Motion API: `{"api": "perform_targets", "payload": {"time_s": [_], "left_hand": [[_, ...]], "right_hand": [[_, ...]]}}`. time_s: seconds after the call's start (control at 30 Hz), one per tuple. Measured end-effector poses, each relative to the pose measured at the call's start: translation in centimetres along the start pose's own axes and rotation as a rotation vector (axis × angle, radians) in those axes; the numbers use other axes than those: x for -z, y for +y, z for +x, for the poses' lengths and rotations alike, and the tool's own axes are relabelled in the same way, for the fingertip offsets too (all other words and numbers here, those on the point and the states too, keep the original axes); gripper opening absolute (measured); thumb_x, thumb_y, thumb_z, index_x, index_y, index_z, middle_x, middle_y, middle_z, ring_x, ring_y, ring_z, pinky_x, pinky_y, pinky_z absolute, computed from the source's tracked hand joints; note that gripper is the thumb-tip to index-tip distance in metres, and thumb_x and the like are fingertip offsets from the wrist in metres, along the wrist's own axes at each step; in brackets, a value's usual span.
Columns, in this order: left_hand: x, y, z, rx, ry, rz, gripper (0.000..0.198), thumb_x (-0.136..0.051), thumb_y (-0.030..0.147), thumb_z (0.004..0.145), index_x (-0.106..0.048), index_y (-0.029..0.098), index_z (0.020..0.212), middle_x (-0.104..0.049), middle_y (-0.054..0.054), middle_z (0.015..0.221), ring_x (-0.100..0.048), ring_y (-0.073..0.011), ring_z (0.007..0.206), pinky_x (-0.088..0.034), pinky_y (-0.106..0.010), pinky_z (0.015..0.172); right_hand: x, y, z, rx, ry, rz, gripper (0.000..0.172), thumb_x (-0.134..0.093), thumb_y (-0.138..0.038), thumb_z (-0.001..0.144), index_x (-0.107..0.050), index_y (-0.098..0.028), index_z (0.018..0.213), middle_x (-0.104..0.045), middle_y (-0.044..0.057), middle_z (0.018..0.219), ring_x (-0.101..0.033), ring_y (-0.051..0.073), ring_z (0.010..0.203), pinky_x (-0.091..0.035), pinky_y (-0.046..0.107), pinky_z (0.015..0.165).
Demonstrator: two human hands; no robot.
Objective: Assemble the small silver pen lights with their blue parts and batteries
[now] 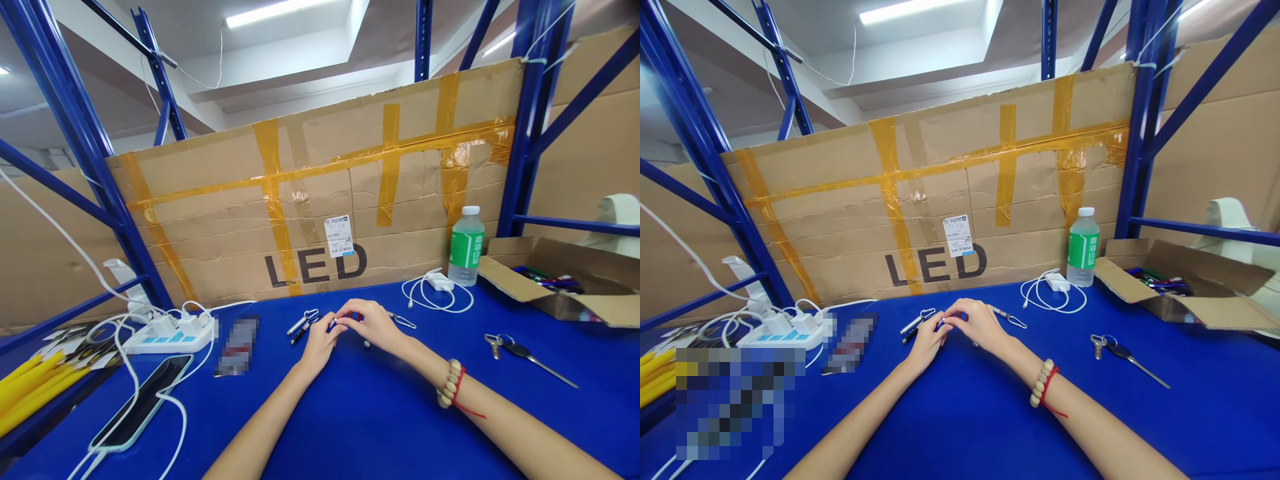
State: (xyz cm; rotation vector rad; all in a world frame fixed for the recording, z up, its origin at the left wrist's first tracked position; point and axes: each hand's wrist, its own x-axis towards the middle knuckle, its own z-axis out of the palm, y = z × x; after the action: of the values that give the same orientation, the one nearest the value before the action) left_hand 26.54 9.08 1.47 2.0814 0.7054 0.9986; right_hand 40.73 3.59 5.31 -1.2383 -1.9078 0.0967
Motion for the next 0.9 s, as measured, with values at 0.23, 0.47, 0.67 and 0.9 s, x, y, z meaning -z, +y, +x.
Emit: {"api": "perform_targets", "payload": {"time_s": [0.23,0.47,0.67,0.9], "left_hand": [[0.0,0.3,0.0,0.021,0.016,0.027,0.047,-0.042,0.062,0.073,-0.044,0.017,0.064,-0.038,0.006,0.044,-0.036,-0.0091,0.043,-0.028,-0.022,0.048],[0.0,0.4,0.1,0.032,0.05,0.078,0.043,-0.031,0.051,0.084,-0.052,0.016,0.068,-0.04,0.004,0.044,-0.041,-0.011,0.045,-0.032,-0.023,0.053],[0.2,0.5,0.0,0.072,0.174,0.113,0.041,-0.027,0.046,0.087,-0.055,0.017,0.079,-0.043,0.004,0.048,-0.045,-0.0117,0.049,-0.032,-0.022,0.054],[0.1,0.3,0.0,0.063,0.186,0.09,0.035,-0.028,0.043,0.088,-0.05,0.017,0.078,-0.043,0.005,0.048,-0.043,-0.0103,0.047,-0.031,-0.021,0.053]], "right_hand": [[-0.2,0.4,0.1,0.01,-0.048,0.076,0.016,-0.053,-0.027,0.081,-0.066,-0.017,0.078,-0.064,0.003,0.083,-0.058,0.011,0.076,-0.042,0.02,0.061],[1.1,0.5,0.0,-0.114,-0.138,-0.265,0.02,-0.048,-0.033,0.084,-0.065,-0.023,0.084,-0.065,0.0,0.086,-0.059,0.013,0.078,-0.039,0.02,0.063],[2.3,0.9,-0.3,-0.294,-0.414,-0.492,0.023,-0.061,-0.043,0.071,-0.067,-0.022,0.068,-0.067,0.003,0.076,-0.061,0.018,0.075,-0.039,0.022,0.058],[2.4,1.8,-0.8,-0.524,-0.63,-0.087,0.029,-0.065,-0.041,0.065,-0.061,-0.017,0.081,-0.062,0.001,0.062,-0.056,0.01,0.047,-0.041,0.018,0.043]]}}
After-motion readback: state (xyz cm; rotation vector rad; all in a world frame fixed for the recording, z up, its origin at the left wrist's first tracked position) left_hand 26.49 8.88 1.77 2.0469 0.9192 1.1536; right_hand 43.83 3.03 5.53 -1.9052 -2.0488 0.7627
